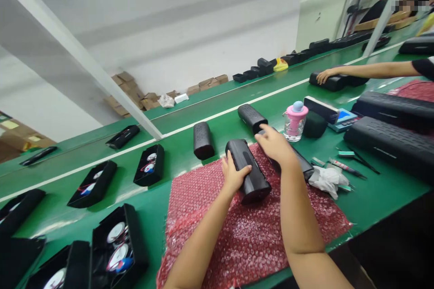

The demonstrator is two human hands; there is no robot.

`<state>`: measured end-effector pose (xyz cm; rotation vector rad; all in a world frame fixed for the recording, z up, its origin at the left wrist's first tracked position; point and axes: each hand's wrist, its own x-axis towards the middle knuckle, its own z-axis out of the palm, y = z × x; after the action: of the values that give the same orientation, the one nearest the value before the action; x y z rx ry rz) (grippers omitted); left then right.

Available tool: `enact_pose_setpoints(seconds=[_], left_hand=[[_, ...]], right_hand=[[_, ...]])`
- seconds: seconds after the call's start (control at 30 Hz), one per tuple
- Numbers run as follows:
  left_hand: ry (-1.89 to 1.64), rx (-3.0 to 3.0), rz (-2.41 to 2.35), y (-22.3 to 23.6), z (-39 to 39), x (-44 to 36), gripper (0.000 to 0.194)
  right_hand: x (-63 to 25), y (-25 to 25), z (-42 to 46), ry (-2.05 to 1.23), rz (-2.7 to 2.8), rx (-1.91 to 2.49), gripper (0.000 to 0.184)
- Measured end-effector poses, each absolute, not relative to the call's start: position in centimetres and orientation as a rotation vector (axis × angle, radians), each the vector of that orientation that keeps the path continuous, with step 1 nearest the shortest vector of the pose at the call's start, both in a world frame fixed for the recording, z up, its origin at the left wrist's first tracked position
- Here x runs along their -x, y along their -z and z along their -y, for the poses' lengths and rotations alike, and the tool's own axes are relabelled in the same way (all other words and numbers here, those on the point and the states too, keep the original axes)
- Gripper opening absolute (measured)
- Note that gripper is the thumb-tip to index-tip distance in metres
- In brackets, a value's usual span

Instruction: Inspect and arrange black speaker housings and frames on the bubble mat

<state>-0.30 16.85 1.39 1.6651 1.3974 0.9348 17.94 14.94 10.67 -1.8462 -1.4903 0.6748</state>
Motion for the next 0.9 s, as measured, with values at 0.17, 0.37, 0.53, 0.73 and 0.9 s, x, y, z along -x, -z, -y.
enact_pose_setpoints(seconds=[0.17,0.37,0.53,0.73,0.9], left_hand=[[-0.793,-2.093,-1.340,-3.7,-17.2,-2.6,0.058],[-0.518,-2.445,-1.009,-5.4,-18.0,-5.9,0.022],[-0.592,-2.461,-1.022,-5.0,-18.2,-5.7,0.035],[-0.750,-2.347,-1.032,-4.4,-18.8,-4.6,0.039],[-0.743,-2.304,-0.987,-4.4,-18.4,-5.3,0.050]], right_hand=[[-25.1,-8.7,-13.0,-0.830,1.103,2.155,0.063],[-27.9,-4.6,-14.3,-1.371,1.003,1.850,0.027],[-28.2,-3.2,-14.4,-1.521,0.804,1.637,0.018],[-29.0,-2.8,-13.2,-1.583,0.604,1.549,0.028],[-29.0,-4.2,-11.5,-1.597,0.560,1.440,0.033]])
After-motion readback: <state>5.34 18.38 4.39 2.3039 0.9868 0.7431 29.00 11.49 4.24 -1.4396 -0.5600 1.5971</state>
